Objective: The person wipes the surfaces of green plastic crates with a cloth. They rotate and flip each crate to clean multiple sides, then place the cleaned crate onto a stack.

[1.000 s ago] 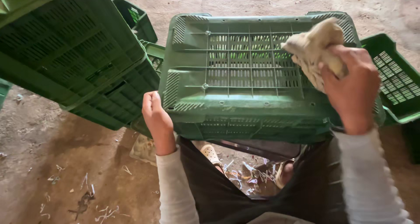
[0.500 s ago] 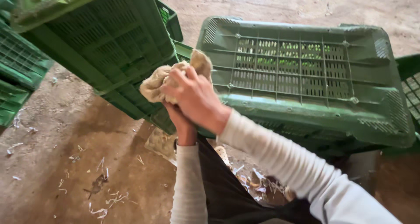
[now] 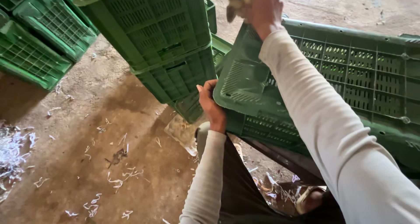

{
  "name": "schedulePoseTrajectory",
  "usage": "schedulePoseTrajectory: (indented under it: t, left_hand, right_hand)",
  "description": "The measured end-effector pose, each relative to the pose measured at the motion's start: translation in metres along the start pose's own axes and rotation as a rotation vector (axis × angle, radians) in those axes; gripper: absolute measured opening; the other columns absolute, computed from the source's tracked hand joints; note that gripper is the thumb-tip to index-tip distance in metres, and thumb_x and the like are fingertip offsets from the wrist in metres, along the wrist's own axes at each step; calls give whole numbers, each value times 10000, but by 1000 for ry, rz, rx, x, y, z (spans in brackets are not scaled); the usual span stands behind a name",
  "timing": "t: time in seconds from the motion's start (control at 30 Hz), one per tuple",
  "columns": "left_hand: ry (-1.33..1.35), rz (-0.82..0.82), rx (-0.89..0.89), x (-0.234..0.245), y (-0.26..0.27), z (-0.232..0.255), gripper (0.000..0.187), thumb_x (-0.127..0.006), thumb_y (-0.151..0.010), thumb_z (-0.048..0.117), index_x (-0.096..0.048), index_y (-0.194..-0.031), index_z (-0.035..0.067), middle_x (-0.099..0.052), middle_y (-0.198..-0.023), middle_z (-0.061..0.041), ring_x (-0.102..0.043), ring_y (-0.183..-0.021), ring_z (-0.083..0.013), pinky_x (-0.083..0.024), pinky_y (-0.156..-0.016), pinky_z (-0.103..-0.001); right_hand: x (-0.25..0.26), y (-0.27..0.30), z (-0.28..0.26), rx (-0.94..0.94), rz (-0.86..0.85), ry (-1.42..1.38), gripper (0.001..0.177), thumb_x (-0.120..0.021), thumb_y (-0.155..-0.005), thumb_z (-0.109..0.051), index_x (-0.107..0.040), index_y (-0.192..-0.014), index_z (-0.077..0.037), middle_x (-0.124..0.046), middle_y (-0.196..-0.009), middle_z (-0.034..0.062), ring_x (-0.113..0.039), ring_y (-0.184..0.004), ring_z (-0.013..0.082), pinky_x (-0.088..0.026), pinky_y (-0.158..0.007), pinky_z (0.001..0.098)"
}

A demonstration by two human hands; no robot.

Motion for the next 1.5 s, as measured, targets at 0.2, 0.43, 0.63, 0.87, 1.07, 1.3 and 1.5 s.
schedulePoseTrajectory:
  t: [0.2, 0.43, 0.63, 0.87, 1.07, 1.3, 1.5]
  left_hand:
    - [84, 12, -22, 2, -3, -12, 649, -215, -1156, 399, -686, -967, -6, -671, -886, -23, -591, -851, -120, -478, -908, -286]
    - [215, 86, 101, 10, -7, -30, 585, -282, -1131, 382, -687, -990, -16, -675, -904, -48, -606, -833, -133, -500, -818, -304]
    - [-46, 44, 49, 9, -3, -3, 608, -289, -1158, 402, -674, -1017, -46, -684, -921, -67, -606, -825, -132, -504, -804, -287]
    - [152, 54, 264, -1, -2, 14, 521, -350, -1118, 368, -676, -1074, -36, -708, -967, -87, -645, -866, -152, -517, -820, -298]
    - [-348, -5, -56, -27, -28, 74, 363, -470, -1103, 267, -646, -1197, -36, -693, -1151, -134, -645, -1062, -252, -488, -960, -357]
    - [-1384, -397, -479, -111, -35, 92, 545, -593, -1008, 482, -580, -1375, 79, -576, -1411, -176, -651, -1159, -431, -474, -922, -514]
    - [-1396, -496, 14, -100, -38, 72, 712, -602, -938, 568, -457, -1491, 145, -539, -1423, -149, -647, -1072, -448, -528, -873, -529]
  right_hand:
    - [35, 35, -37, 390, -64, 22, 286, -759, -866, -176, -736, -1145, -235, -689, -1068, 99, -678, -1060, 352, -571, -849, 497]
    - [110, 158, -116, 689, -170, 188, 450, -685, -684, -28, -726, -1105, -182, -581, -1223, 145, -585, -1182, 413, -537, -996, 525]
    - [192, 220, -100, 390, -421, 59, 464, -679, -710, 74, -732, -1089, -188, -613, -1213, 79, -590, -1165, 377, -578, -912, 443]
    - [278, 268, -29, 294, -196, 349, 186, -746, -901, -118, -761, -1034, -248, -667, -1211, 35, -714, -1006, 306, -639, -685, 388]
    - [329, 287, 27, 23, -7, 472, 355, -774, -897, -107, -740, -1228, -231, -642, -1305, 86, -695, -1100, 339, -604, -840, 441]
    - [257, 265, -1, -161, 120, 562, 370, -740, -882, -22, -744, -1227, -156, -653, -1226, 109, -675, -902, 326, -532, -700, 460]
    - [180, 237, -83, 21, 191, 355, 173, -722, -894, -127, -738, -1053, -192, -637, -1164, 48, -654, -981, 313, -533, -814, 492]
Point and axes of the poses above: each hand's wrist, its own y-axis away from the middle knuckle, its own x-axis out of the back of the hand, z = x × y, the point moved 6 cm from there along -y, towards the middle knuckle
